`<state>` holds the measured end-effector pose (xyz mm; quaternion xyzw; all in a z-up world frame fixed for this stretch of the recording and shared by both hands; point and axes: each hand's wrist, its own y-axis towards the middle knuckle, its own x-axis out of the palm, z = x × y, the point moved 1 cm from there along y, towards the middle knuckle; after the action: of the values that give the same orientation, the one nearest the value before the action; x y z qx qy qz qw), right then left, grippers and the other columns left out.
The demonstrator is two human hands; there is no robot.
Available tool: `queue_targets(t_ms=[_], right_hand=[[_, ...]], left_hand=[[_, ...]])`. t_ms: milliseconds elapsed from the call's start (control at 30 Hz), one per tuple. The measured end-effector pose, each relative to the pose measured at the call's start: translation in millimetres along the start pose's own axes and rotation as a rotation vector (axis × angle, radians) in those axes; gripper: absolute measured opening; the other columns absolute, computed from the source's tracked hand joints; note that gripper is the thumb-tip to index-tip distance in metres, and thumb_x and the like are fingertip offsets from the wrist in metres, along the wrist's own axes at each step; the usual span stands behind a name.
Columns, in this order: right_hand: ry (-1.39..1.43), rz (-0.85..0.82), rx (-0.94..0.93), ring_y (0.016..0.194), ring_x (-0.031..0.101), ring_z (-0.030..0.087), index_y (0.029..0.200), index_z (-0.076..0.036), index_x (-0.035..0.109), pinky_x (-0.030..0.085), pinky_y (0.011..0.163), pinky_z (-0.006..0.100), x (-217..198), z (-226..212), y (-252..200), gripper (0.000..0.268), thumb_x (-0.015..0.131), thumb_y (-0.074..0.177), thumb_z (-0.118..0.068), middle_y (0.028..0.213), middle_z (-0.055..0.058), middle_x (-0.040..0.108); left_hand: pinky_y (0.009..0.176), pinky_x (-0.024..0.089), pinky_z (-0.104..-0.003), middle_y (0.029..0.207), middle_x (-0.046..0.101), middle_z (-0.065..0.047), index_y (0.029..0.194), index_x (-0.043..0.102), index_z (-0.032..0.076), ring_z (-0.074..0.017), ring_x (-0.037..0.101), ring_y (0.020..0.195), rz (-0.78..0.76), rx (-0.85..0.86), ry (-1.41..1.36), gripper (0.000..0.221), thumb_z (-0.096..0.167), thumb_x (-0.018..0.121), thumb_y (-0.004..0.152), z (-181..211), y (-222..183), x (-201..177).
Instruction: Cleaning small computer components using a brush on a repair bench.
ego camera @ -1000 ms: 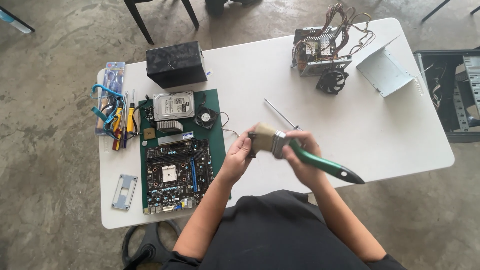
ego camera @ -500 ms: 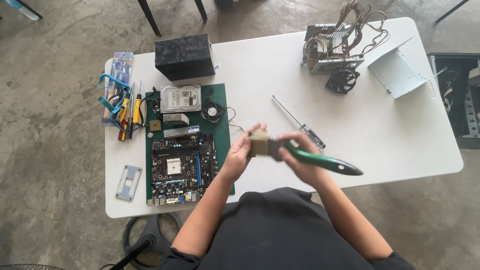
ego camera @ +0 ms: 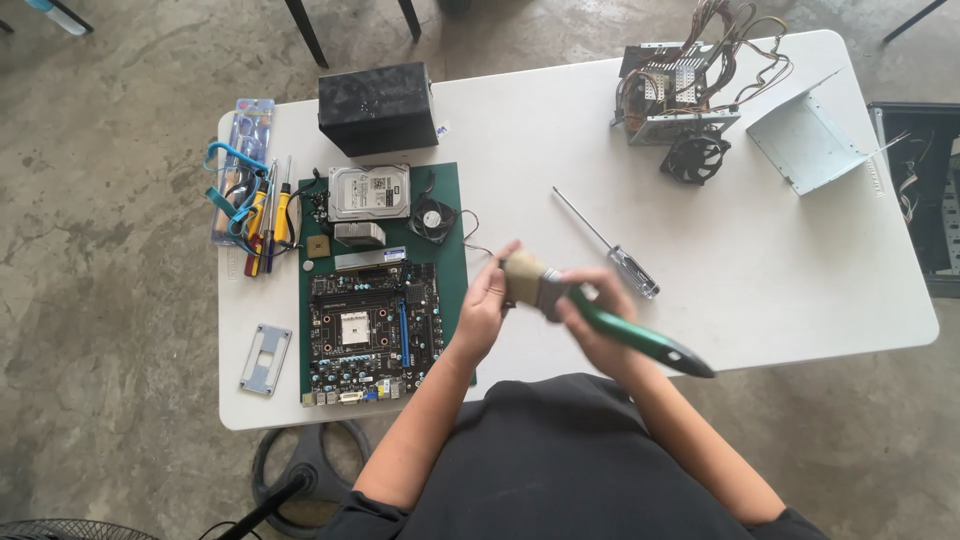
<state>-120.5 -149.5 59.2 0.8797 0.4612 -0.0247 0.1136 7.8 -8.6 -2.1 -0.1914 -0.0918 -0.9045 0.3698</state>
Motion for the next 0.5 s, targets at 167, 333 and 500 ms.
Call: queue_targets(t_ms=[167, 333, 500], right_hand=[[0.034, -0.052, -0.001, 0.095, 0.076, 0.018, 0.119, -0.011, 0.072, 0.062, 0.072, 0.033, 5.8, -19.4, 0.8, 0.028, 0.078, 0.092, -0.005, 0.118, 0.011, 0.077], [-0.012, 0.055, -0.082, 0.104, 0.072, 0.015, 0.121, -0.012, 0.070, 0.058, 0.074, 0.028, 14.3, -7.2, -7.8, 0.028, 0.079, 0.094, -0.009, 0.123, 0.010, 0.074], [-0.064, 0.021, -0.115, 0.105, 0.074, 0.020, 0.119, -0.012, 0.073, 0.059, 0.073, 0.031, 9.8, -25.2, -1.6, 0.028, 0.079, 0.092, -0.008, 0.124, 0.012, 0.075]], left_hand=[[0.125, 0.036, -0.053, 0.160, 0.048, -0.027, 0.163, 0.038, -0.002, -0.0386, 0.044, 0.148, 0.007, 0.022, 0.034, 0.051, 0.022, 0.031, 0.118, -14.7, -0.9, -10.3], [0.124, 0.038, -0.051, 0.157, 0.053, -0.024, 0.163, 0.040, 0.001, -0.0318, 0.047, 0.146, 0.015, 0.049, 0.120, 0.051, 0.022, 0.031, 0.118, 10.6, 3.3, -2.1], [0.121, 0.044, -0.047, 0.147, 0.062, -0.018, 0.161, 0.044, 0.000, -0.0267, 0.054, 0.139, 0.004, 0.018, 0.114, 0.051, 0.023, 0.030, 0.118, 2.8, 1.3, -3.8]])
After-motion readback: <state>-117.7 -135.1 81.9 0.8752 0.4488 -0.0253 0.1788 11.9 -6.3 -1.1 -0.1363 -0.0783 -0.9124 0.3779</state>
